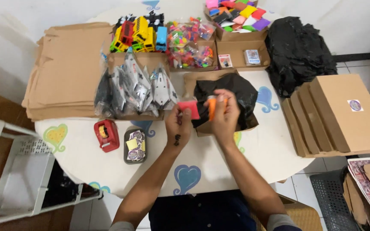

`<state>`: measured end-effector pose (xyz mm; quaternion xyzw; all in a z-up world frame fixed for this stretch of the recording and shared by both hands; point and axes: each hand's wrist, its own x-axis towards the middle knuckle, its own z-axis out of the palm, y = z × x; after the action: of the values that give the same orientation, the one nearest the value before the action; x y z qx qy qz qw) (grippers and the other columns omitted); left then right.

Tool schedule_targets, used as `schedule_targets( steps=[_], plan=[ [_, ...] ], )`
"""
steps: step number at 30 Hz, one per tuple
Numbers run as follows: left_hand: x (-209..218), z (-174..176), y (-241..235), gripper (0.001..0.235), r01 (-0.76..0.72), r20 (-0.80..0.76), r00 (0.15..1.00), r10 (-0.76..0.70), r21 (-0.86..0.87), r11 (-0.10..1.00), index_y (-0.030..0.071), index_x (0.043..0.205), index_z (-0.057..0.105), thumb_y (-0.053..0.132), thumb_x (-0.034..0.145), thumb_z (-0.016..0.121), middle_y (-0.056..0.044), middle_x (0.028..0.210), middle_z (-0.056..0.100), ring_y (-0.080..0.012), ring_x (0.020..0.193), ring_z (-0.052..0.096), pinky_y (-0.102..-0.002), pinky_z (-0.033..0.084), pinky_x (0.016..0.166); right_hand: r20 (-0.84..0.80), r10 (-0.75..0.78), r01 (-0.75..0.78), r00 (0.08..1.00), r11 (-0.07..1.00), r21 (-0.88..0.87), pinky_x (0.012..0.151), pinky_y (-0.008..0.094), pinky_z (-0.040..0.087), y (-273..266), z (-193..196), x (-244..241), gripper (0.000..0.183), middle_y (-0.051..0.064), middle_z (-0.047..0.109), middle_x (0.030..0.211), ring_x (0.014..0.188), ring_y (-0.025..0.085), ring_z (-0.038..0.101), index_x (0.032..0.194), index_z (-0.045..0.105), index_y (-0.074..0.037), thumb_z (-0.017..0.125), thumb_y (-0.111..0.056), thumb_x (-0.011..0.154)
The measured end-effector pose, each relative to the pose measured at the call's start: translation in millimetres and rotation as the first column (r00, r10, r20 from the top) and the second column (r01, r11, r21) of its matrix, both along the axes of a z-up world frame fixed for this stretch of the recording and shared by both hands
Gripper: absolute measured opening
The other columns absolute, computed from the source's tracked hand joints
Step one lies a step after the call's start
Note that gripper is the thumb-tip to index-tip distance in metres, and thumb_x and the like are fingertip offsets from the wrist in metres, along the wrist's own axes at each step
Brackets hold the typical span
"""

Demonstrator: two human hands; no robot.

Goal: The person assembles a flat-packed cardboard box by folding the flaps and securing them with adhesive tape. They then place a black plastic bag inside the box, add colorful foam pieces, and close the box.

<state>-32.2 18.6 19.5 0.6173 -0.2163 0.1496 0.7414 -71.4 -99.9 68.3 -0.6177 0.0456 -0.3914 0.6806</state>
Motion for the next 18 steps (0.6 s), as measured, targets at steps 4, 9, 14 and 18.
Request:
schedule_targets(
  steps=[4, 9, 14, 18],
  plan=[
    [-30, 28, -8, 0.032, 0.145, -0.03, 0.989, -0.143, 0.076, 0.987, 0.008, 0.106, 0.06, 0.039, 0.107, 0.05, -0.007, 0.078, 0.06, -0.0118, 0.065, 0.059, -0.03, 0.052, 0.061, -0.092, -0.024, 0.008, 0.995, 0.987, -0.161, 0.082, 0.033, 0.051, 19, 8, -22, 0.034, 0.014, 0.072, 0.097, 0.091, 0.018, 0.061, 0.122, 0.064, -0.007, 0.04, -0.028, 0.11],
    [-53, 75, -11, 0.044, 0.259, -0.139, 0.959, -0.247, 0.073, 0.963, 0.006, 0.129, 0.043, 0.044, 0.106, 0.047, -0.006, 0.089, 0.06, -0.0136, 0.075, 0.058, -0.034, 0.053, 0.075, -0.085, 0.031, -0.049, 0.996, 0.973, -0.225, 0.12, 0.045, 0.024, 21, 15, -39, 0.051, 0.014, 0.063, 0.129, 0.132, 0.029, 0.045, 0.129, 0.063, -0.004, 0.033, -0.041, 0.112],
    [-35, 67, -9, 0.035, 0.198, -0.259, 0.948, -0.185, 0.023, 0.98, 0.012, 0.108, 0.067, 0.044, 0.104, 0.054, -0.002, 0.085, 0.066, -0.0096, 0.077, 0.057, -0.03, 0.048, 0.074, -0.164, 0.005, -0.078, 0.986, 0.895, -0.439, 0.119, 0.064, 0.024, -9, 40, -57, 0.061, 0.029, 0.043, 0.154, 0.145, 0.048, 0.036, 0.155, 0.035, -0.001, 0.05, -0.029, 0.103],
    [-49, 117, 17, 0.047, 0.276, -0.251, 0.924, -0.289, -0.087, 0.957, 0.009, 0.119, 0.057, 0.051, 0.105, 0.042, -0.006, 0.089, 0.069, -0.0061, 0.061, 0.053, -0.023, 0.05, 0.061, -0.093, -0.579, 0.283, 0.81, 0.525, -0.802, 0.093, 0.05, 0.045, -73, 2, -70, 0.064, 0.012, 0.058, 0.111, 0.105, 0.038, 0.059, 0.126, 0.058, -0.006, 0.092, -0.028, 0.076]
  ],
)
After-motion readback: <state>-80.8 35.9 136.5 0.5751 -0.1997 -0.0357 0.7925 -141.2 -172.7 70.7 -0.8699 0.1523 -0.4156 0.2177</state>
